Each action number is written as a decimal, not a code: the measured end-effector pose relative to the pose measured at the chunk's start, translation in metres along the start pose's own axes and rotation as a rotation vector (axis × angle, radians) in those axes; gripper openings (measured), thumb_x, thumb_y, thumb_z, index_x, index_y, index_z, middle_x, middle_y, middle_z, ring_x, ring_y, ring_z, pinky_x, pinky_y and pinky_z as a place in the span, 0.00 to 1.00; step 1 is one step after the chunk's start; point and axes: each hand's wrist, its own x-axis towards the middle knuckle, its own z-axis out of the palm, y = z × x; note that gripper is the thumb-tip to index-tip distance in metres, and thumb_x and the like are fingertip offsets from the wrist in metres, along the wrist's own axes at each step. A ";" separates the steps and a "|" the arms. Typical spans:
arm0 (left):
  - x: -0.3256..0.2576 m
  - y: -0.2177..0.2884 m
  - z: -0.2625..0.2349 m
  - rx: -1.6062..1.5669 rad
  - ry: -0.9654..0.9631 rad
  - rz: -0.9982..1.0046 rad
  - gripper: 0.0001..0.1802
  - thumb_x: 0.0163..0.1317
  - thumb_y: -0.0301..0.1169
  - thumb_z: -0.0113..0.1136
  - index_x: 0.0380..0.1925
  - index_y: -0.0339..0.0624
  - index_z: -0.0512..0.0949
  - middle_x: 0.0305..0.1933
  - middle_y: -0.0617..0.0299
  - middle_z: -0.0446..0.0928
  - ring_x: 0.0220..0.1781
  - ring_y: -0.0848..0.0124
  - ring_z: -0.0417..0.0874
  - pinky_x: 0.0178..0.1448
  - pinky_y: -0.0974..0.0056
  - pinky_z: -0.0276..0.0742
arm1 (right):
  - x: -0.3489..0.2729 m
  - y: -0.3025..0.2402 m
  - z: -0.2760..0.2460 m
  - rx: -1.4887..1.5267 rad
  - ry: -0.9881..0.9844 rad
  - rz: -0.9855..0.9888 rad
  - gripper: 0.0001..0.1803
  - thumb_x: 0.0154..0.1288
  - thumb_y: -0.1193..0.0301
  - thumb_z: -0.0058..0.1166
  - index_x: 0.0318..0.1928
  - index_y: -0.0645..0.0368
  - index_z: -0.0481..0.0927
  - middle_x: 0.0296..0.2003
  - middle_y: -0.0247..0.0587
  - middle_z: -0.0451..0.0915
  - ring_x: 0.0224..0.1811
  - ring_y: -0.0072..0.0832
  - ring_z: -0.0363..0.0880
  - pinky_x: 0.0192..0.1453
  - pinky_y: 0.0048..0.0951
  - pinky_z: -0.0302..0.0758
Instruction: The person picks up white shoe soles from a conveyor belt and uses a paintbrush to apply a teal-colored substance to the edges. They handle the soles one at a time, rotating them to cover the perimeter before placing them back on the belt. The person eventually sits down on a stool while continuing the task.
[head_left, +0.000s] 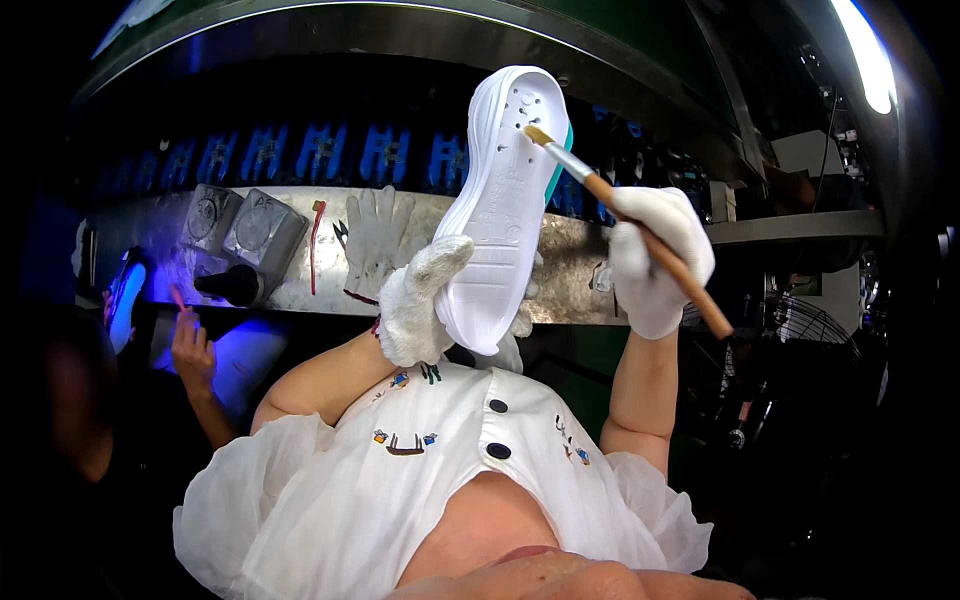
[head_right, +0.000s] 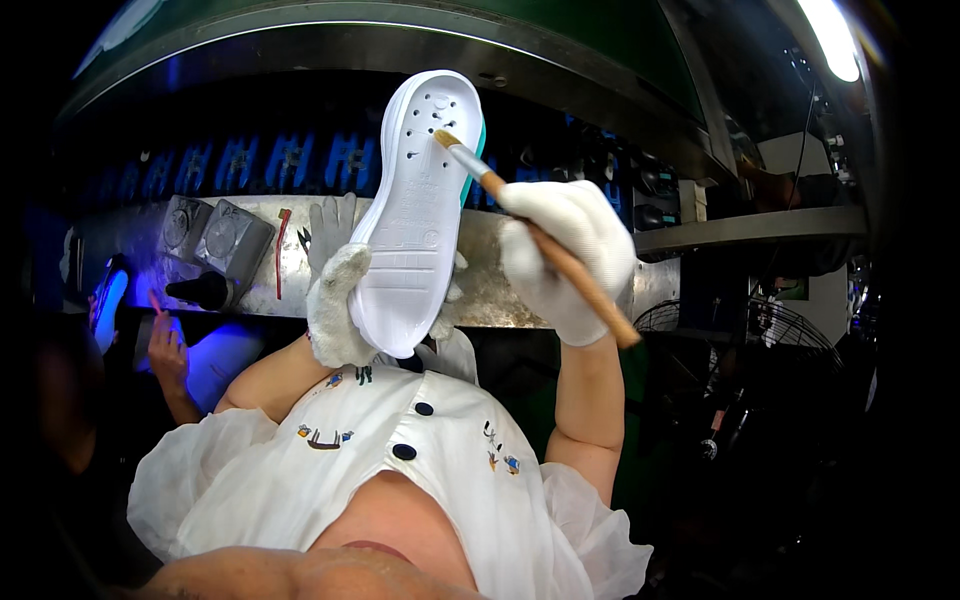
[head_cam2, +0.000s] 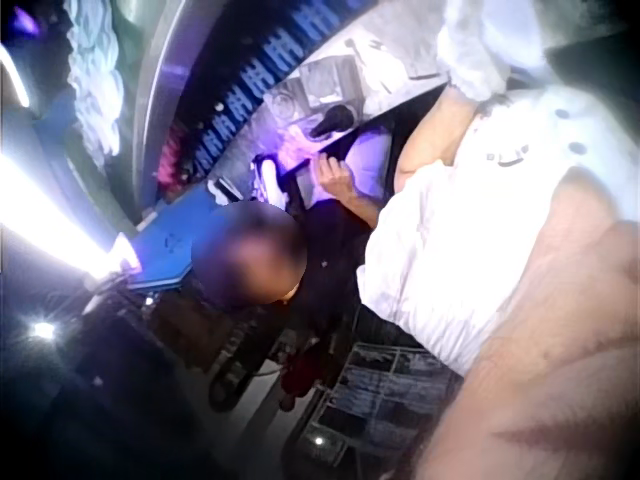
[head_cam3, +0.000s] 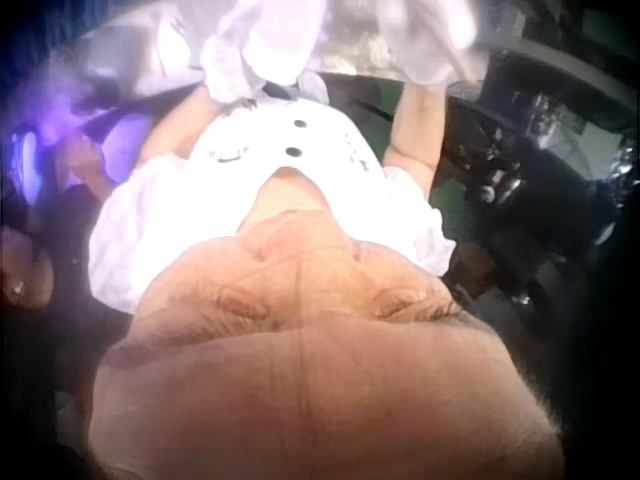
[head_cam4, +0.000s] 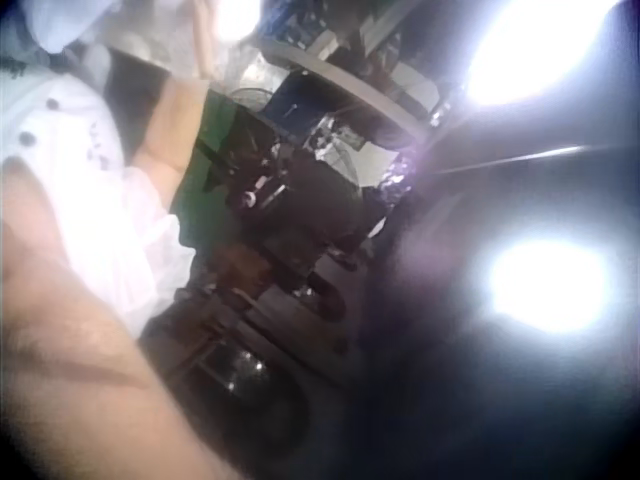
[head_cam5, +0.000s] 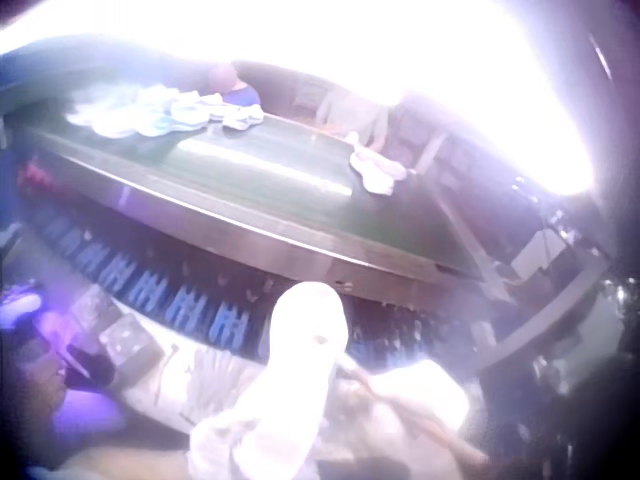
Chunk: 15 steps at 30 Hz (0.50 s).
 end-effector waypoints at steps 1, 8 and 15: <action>0.000 0.002 0.003 -0.046 -0.014 0.031 0.32 0.60 0.46 0.51 0.54 0.30 0.66 0.46 0.46 0.75 0.43 0.61 0.81 0.46 0.61 0.80 | 0.002 -0.001 0.005 -0.050 -0.066 -0.090 0.10 0.48 0.80 0.55 0.35 0.65 0.77 0.27 0.42 0.77 0.25 0.29 0.74 0.29 0.23 0.72; 0.011 0.006 -0.010 -0.188 -0.171 0.126 0.37 0.60 0.51 0.47 0.58 0.29 0.59 0.46 0.41 0.74 0.43 0.55 0.81 0.41 0.57 0.83 | -0.006 -0.019 0.012 0.247 -0.139 0.159 0.05 0.51 0.76 0.53 0.28 0.64 0.77 0.22 0.40 0.76 0.22 0.26 0.73 0.27 0.21 0.69; 0.018 0.052 -0.006 0.021 -0.245 0.207 0.42 0.58 0.59 0.46 0.60 0.33 0.58 0.46 0.39 0.73 0.38 0.53 0.82 0.35 0.60 0.84 | -0.029 -0.026 0.020 0.636 0.270 0.342 0.13 0.57 0.67 0.51 0.32 0.66 0.71 0.25 0.39 0.69 0.24 0.21 0.65 0.25 0.16 0.64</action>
